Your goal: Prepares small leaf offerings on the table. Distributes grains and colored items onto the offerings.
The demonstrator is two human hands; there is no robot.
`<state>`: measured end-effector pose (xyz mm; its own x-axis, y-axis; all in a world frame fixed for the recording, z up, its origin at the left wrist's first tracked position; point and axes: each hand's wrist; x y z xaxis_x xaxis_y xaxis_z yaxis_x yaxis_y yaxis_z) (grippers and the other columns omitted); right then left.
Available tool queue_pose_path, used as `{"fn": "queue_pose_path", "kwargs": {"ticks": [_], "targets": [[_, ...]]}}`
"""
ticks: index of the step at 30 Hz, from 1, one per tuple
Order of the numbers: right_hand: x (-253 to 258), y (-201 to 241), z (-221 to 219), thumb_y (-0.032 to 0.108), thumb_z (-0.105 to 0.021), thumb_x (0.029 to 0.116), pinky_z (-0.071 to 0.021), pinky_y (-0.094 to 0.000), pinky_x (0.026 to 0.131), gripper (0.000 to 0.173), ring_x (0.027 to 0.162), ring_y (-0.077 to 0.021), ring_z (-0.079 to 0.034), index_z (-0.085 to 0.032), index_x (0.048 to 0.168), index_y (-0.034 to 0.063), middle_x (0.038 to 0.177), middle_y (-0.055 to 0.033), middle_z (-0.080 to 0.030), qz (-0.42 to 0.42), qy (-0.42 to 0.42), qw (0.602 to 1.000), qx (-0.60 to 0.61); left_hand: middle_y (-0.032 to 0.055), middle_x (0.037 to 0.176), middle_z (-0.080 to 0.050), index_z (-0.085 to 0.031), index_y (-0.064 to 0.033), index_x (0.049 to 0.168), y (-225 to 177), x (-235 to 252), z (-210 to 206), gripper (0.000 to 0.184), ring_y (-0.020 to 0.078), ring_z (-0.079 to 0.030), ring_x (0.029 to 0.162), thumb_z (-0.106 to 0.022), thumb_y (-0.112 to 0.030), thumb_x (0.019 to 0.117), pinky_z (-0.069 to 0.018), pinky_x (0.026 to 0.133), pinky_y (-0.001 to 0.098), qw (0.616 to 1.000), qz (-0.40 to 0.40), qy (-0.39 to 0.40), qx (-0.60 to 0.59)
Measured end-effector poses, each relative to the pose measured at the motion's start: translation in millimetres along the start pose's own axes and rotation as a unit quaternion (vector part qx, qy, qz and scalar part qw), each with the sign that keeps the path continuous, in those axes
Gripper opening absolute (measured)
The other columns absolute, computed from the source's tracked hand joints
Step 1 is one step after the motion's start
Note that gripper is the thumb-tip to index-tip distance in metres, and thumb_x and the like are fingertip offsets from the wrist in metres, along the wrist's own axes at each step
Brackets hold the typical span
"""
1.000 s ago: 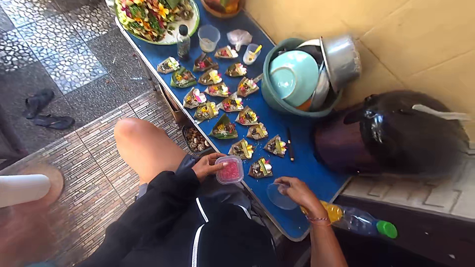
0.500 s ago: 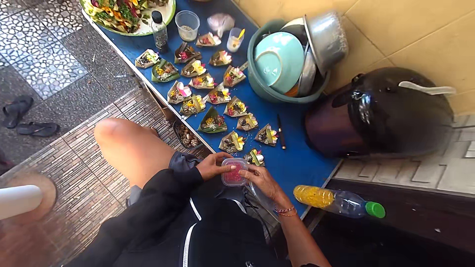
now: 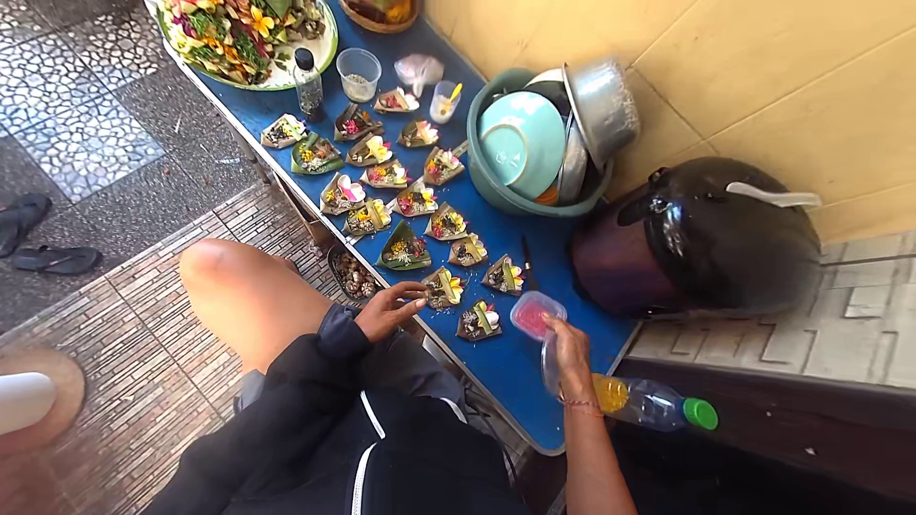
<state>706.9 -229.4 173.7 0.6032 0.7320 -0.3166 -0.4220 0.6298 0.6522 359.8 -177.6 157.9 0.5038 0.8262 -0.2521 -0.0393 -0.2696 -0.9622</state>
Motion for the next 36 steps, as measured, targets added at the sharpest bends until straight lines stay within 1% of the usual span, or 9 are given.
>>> {"fn": "queue_pose_path", "kwargs": {"ticks": [8,13,15,18,21,24,29,32,36], "targets": [[8,-28,-9,0.046,-0.057,0.1011,-0.0439,-0.0601,0.096,0.057,0.111,-0.04,-0.061,-0.069,0.105,-0.0105,0.113,-0.0295,-0.066,-0.082,-0.028,0.995,-0.05,0.0146,0.117,-0.07,-0.06,0.0036,0.131,-11,-19,42,0.037,0.016,-0.07,0.101,-0.056,-0.019,0.1021,-0.0568,0.092,0.0328,0.987,-0.058,-0.145,0.022],[-9,0,3,0.049,-0.043,0.1084,-0.0425,-0.0688,0.101,0.062,0.126,-0.0516,-0.056,-0.059,0.138,-0.0026,0.131,-0.0348,-0.059,0.019,-0.038,0.963,-0.265,0.0133,0.113,-0.073,-0.068,0.0017,0.119,-7,-31,63,0.028,0.015,-0.071,0.101,-0.058,-0.017,0.1002,-0.0586,0.09,0.0311,0.936,-0.14,-0.305,0.104],[-16,18,4,0.048,-0.044,0.1086,-0.0439,-0.0709,0.094,0.057,0.119,-0.0522,-0.059,-0.065,0.13,-0.0009,0.124,-0.0333,-0.063,0.069,-0.041,0.964,-0.253,0.0168,0.111,-0.072,-0.071,0.0037,0.114,-6,-36,74,0.024,0.0192,-0.072,0.101,-0.059,-0.012,0.0994,-0.0589,0.091,0.0343,0.895,-0.177,-0.376,0.163],[-20,41,-12,0.046,-0.037,0.1105,-0.0495,-0.0621,0.088,0.058,0.098,-0.0374,-0.068,-0.073,0.114,-0.0002,0.104,-0.022,-0.072,0.09,0.092,0.98,-0.154,0.0198,0.105,-0.072,-0.073,0.0042,0.107,-4,-39,93,0.02,0.0259,-0.072,0.097,-0.06,-0.007,0.0964,-0.0587,0.091,0.0398,0.836,-0.21,-0.442,0.248],[-36,59,-49,0.04,-0.03,0.1131,-0.0506,-0.0384,0.07,0.058,0.075,-0.0174,-0.06,-0.068,0.116,-0.0028,0.088,-0.0107,-0.067,0.071,0.26,0.957,-0.105,0.0216,0.105,-0.072,-0.074,0.0047,0.104,-5,-43,110,0.018,0.0299,-0.072,0.097,-0.061,-0.004,0.0954,-0.0588,0.091,0.0421,0.801,-0.221,-0.473,0.293],[-59,62,-86,0.038,-0.031,0.1132,-0.0462,-0.0261,0.057,0.052,0.06,-0.0074,-0.052,-0.066,0.114,-0.0005,0.075,-0.0013,-0.06,0.054,0.387,0.917,-0.076,0.0233,0.108,-0.071,-0.074,0.0045,0.104,-1,-49,123,0.017,0.0337,-0.071,0.099,-0.061,-0.003,0.0951,-0.0582,0.09,0.0459,0.784,-0.203,-0.49,0.322],[-57,59,-100,0.019,-0.049,0.1056,-0.0491,-0.0198,0.059,0.022,0.064,-0.0026,-0.057,-0.063,0.115,0.0056,0.081,0.0045,-0.063,0.032,0.555,0.831,0.018,0.022,0.106,-0.071,-0.074,0.0031,0.103,10,-58,133,0.017,0.0331,-0.071,0.096,-0.061,-0.005,0.0955,-0.0584,0.087,0.0444,0.778,-0.167,-0.503,0.337],[-35,88,-94,0.011,-0.053,0.0978,-0.0532,-0.0216,0.063,0.026,0.067,-0.0037,-0.061,-0.066,0.12,0.0062,0.085,0.0041,-0.067,0.037,0.565,0.823,0.056,0.0205,0.107,-0.072,-0.074,0.002,0.104,12,-62,135,0.018,0.0329,-0.071,0.099,-0.06,-0.007,0.0971,-0.0585,0.088,0.0457,0.781,-0.134,-0.504,0.344],[10,182,-115,0.006,-0.056,0.0987,-0.0565,-0.0261,0.071,0.03,0.078,-0.0086,-0.066,-0.063,0.127,-0.0019,0.098,-0.0044,-0.071,0.164,0.414,0.893,0.065,0.0197,0.107,-0.072,-0.074,0.0013,0.103,16,-67,140,0.02,0.0325,-0.072,0.099,-0.059,-0.009,0.0968,-0.0589,0.087,0.0454,0.772,-0.116,-0.509,0.362]]}}
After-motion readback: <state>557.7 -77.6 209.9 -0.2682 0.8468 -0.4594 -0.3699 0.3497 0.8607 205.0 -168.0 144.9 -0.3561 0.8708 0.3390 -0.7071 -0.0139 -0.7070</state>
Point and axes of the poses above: each hand's wrist, its own x-axis towards the middle knuckle, its own z-axis out of the back of the hand, y = z × x
